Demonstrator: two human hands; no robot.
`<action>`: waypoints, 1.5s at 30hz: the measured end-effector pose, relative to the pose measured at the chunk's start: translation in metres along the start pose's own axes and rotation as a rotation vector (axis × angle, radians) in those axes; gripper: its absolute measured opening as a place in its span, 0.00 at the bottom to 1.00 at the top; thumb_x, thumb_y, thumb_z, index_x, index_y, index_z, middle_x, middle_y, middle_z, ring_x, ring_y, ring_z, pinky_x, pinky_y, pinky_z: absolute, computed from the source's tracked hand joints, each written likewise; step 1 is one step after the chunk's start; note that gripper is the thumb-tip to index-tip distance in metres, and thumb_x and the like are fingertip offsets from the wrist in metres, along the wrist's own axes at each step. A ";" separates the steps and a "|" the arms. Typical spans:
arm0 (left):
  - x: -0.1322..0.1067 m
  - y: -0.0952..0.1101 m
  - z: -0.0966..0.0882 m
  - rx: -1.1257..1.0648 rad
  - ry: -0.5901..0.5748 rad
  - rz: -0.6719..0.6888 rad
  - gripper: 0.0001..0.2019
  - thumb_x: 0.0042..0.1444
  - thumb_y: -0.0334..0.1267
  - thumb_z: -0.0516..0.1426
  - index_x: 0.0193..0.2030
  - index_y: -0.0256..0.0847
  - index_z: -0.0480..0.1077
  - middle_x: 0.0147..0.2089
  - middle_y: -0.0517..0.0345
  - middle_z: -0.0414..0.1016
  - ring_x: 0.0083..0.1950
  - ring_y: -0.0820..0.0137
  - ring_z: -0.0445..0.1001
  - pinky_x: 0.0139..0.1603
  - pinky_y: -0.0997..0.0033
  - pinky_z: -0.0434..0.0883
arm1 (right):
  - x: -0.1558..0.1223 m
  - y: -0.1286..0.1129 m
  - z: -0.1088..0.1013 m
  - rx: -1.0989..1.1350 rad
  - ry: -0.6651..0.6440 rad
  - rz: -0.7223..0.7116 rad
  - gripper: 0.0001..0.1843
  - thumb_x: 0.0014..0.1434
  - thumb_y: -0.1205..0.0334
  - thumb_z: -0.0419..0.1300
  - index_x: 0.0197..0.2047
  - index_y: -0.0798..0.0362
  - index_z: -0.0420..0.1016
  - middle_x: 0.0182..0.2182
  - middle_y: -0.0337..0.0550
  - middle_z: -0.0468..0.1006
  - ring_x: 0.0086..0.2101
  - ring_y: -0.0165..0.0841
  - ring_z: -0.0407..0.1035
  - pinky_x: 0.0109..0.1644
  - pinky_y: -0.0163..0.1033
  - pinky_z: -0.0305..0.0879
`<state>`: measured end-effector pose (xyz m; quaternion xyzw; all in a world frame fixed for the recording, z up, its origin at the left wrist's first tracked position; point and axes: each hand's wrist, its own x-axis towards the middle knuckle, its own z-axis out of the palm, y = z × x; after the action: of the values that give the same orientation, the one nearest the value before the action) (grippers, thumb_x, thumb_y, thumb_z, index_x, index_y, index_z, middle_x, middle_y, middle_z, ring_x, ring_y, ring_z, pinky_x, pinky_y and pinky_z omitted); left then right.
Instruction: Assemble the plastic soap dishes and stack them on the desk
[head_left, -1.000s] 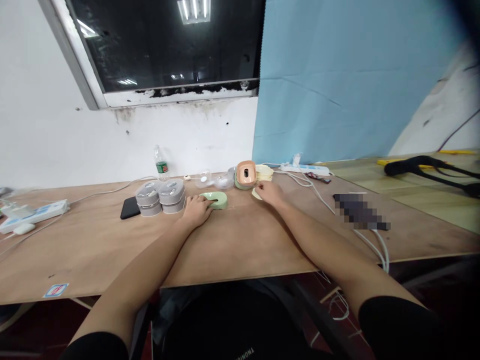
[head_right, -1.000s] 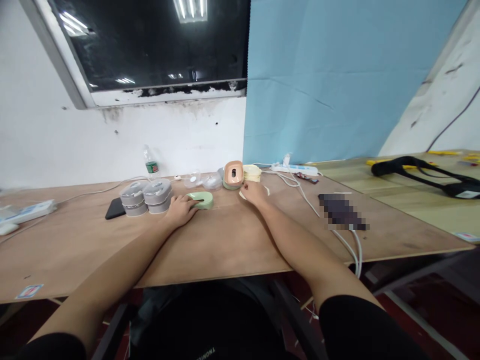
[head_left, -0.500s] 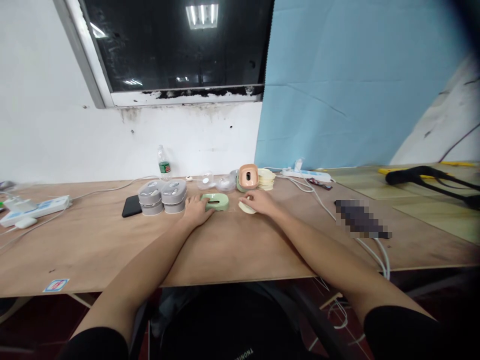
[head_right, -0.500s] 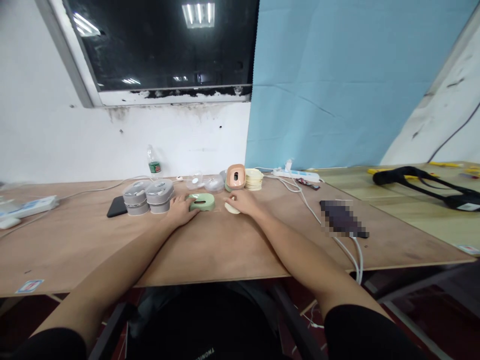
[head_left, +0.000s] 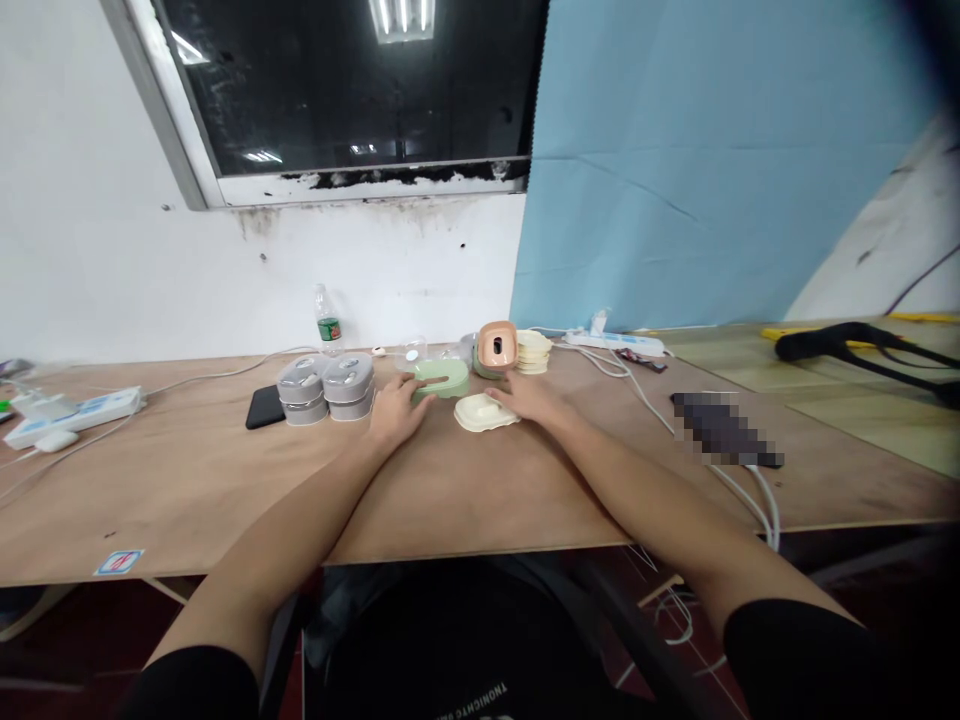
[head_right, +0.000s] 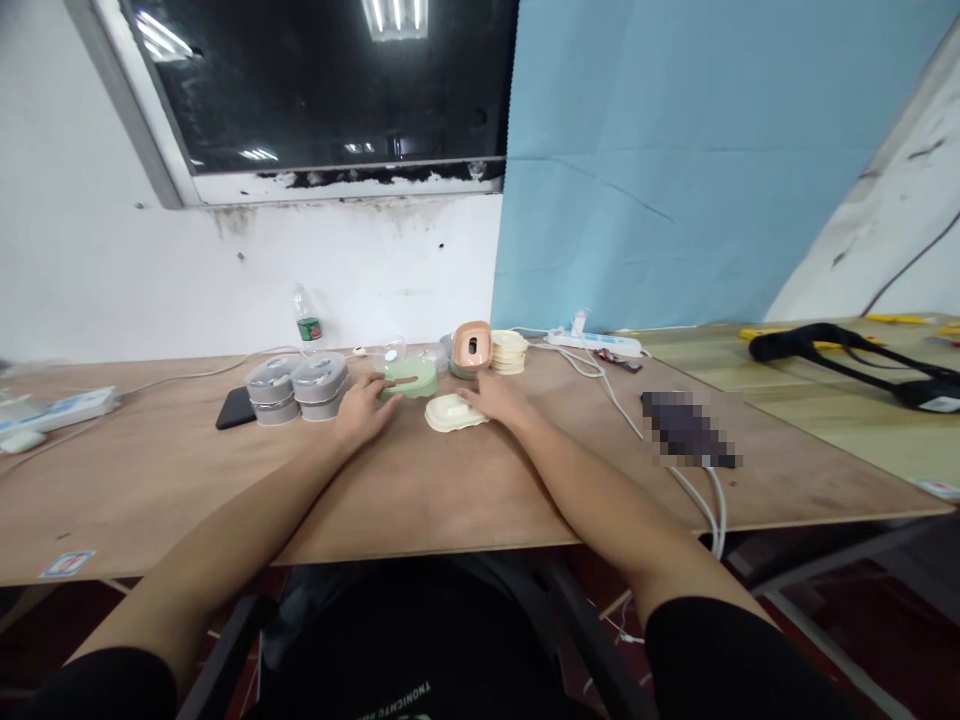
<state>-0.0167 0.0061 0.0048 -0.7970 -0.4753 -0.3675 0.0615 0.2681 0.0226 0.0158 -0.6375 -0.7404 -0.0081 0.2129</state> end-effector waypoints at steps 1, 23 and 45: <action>-0.001 0.002 0.000 0.003 -0.008 0.011 0.18 0.61 0.50 0.54 0.53 0.46 0.72 0.57 0.52 0.69 0.56 0.61 0.71 0.56 0.61 0.69 | 0.000 0.002 0.002 0.025 -0.042 0.008 0.25 0.60 0.42 0.56 0.45 0.57 0.74 0.43 0.57 0.78 0.43 0.44 0.72 0.43 0.40 0.64; -0.003 0.012 -0.008 -0.006 -0.216 0.090 0.20 0.52 0.57 0.60 0.40 0.42 0.74 0.62 0.50 0.62 0.59 0.56 0.67 0.60 0.57 0.66 | -0.003 -0.013 0.023 0.547 -0.145 -0.232 0.25 0.65 0.46 0.45 0.39 0.57 0.75 0.27 0.40 0.76 0.27 0.30 0.68 0.33 0.34 0.62; 0.006 -0.006 -0.005 0.244 -0.442 -0.145 0.38 0.49 0.58 0.56 0.62 0.38 0.57 0.59 0.38 0.66 0.59 0.49 0.67 0.55 0.53 0.65 | 0.016 -0.057 0.043 0.038 0.225 -0.165 0.18 0.65 0.55 0.49 0.52 0.52 0.72 0.42 0.48 0.78 0.41 0.39 0.70 0.45 0.40 0.61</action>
<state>-0.0220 0.0115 0.0110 -0.8086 -0.5738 -0.1279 0.0253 0.1992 0.0389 -0.0029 -0.5652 -0.7618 -0.0831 0.3055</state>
